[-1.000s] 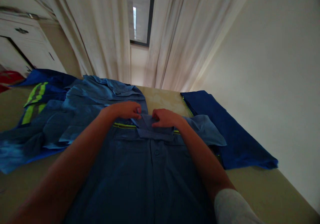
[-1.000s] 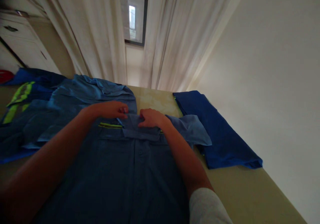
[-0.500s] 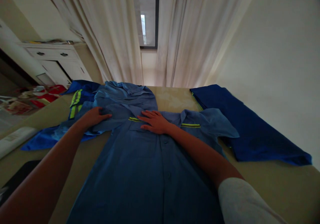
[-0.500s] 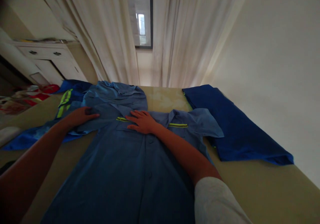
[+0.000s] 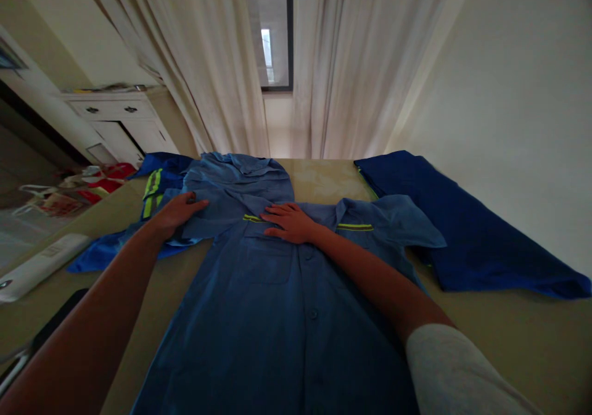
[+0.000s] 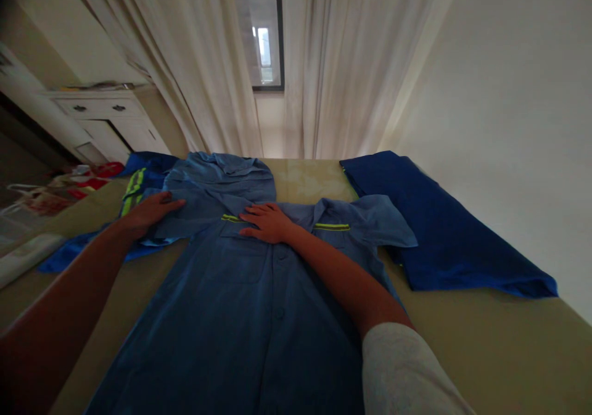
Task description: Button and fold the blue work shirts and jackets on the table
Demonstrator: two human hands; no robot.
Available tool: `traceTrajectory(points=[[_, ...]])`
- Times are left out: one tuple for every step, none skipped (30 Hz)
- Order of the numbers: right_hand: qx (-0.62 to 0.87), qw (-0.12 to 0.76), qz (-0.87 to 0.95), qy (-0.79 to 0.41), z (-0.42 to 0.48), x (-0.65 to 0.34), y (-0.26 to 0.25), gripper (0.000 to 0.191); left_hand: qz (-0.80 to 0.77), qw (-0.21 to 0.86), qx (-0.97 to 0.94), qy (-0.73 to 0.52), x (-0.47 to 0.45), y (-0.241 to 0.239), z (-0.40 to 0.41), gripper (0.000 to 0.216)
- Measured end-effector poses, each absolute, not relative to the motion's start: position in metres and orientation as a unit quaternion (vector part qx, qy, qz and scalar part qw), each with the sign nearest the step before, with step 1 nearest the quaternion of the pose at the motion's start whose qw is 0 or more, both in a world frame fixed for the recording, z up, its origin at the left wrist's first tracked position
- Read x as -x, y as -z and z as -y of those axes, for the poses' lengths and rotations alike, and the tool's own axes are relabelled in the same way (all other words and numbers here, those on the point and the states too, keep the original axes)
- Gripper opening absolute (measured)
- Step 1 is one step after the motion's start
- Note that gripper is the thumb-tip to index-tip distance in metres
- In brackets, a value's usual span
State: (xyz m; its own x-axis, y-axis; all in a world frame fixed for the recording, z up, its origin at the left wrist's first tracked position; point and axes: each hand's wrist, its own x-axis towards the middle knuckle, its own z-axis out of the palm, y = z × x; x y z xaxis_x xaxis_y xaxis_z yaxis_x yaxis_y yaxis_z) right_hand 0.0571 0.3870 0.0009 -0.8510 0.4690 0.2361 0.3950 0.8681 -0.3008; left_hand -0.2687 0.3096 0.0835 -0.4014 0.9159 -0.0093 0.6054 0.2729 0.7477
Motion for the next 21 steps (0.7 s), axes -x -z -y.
traceTrajectory(points=[[0.227,0.167,0.949,-0.141,-0.389,-0.056,0.0,0.059,-0.76,0.233,-0.486,-0.363,0.258,-0.091,-0.309,0.059],[0.229,0.188,0.94,-0.17,-0.391,-0.055,0.001,0.059,-0.747,0.228,-0.491,-0.386,0.246,-0.098,-0.307,0.057],[0.232,0.216,0.924,-0.212,-0.394,-0.055,0.002,0.059,-0.724,0.216,-0.519,-0.4,0.234,-0.106,-0.306,0.055],[0.24,0.25,0.899,-0.268,-0.398,-0.055,0.003,0.061,-0.691,0.214,-0.565,-0.397,0.22,-0.113,-0.304,0.052],[0.254,0.285,0.862,-0.332,-0.403,-0.055,0.003,0.066,-0.648,0.223,-0.624,-0.375,0.207,-0.118,-0.301,0.05],[0.27,0.317,0.816,-0.401,-0.407,-0.056,0.003,0.073,-0.601,0.241,-0.683,-0.336,0.194,-0.121,-0.298,0.048],[0.285,0.342,0.764,-0.467,-0.412,-0.058,0.003,0.079,-0.56,0.259,-0.734,-0.284,0.183,-0.121,-0.293,0.047],[0.296,0.358,0.715,-0.522,-0.416,-0.06,0.003,0.084,-0.531,0.269,-0.771,-0.228,0.174,-0.118,-0.288,0.046],[0.304,0.366,0.678,-0.561,-0.42,-0.062,0.003,0.086,-0.517,0.261,-0.795,-0.181,0.167,-0.111,-0.282,0.046],[0.31,0.371,0.656,-0.58,-0.422,-0.064,0.003,0.085,-0.517,0.233,-0.81,-0.149,0.163,-0.102,-0.275,0.049],[0.314,0.375,0.651,-0.58,-0.424,-0.066,0.003,0.081,-0.528,0.188,-0.818,-0.129,0.162,-0.09,-0.269,0.052],[0.317,0.378,0.66,-0.567,-0.425,-0.066,0.003,0.075,-0.54,0.138,-0.822,-0.119,0.163,-0.076,-0.264,0.057],[0.324,0.378,0.675,-0.544,-0.425,-0.066,0.003,0.07,-0.551,0.094,-0.822,-0.111,0.167,-0.062,-0.258,0.063],[0.332,0.376,0.693,-0.517,-0.424,-0.066,0.004,0.067,-0.56,0.064,-0.82,-0.104,0.172,-0.048,-0.254,0.067],[0.342,0.369,0.712,-0.489,-0.424,-0.065,0.004,0.066,-0.564,0.048,-0.818,-0.1,0.178,-0.036,-0.25,0.069],[0.352,0.36,0.729,-0.464,-0.423,-0.064,0.003,0.064,-0.566,0.043,-0.817,-0.1,0.185,-0.025,-0.247,0.068],[0.363,0.348,0.741,-0.445,-0.421,-0.063,0.002,0.06,-0.566,0.045,-0.816,-0.107,0.191,-0.017,-0.244,0.065],[0.374,0.335,0.747,-0.436,-0.42,-0.062,0.001,0.054,-0.564,0.049,-0.816,-0.118,0.197,-0.012,-0.242,0.061],[0.382,0.318,0.748,-0.44,-0.419,-0.061,-0.002,0.047,-0.561,0.055,-0.816,-0.132,0.202,-0.009,-0.239,0.057],[0.386,0.294,0.743,-0.46,-0.418,-0.061,-0.005,0.042,-0.556,0.062,-0.816,-0.146,0.207,-0.008,-0.238,0.053],[0.39,0.267,0.733,-0.489,-0.417,-0.062,-0.009,0.041,-0.553,0.071,-0.815,-0.159,0.21,-0.008,-0.236,0.049]])
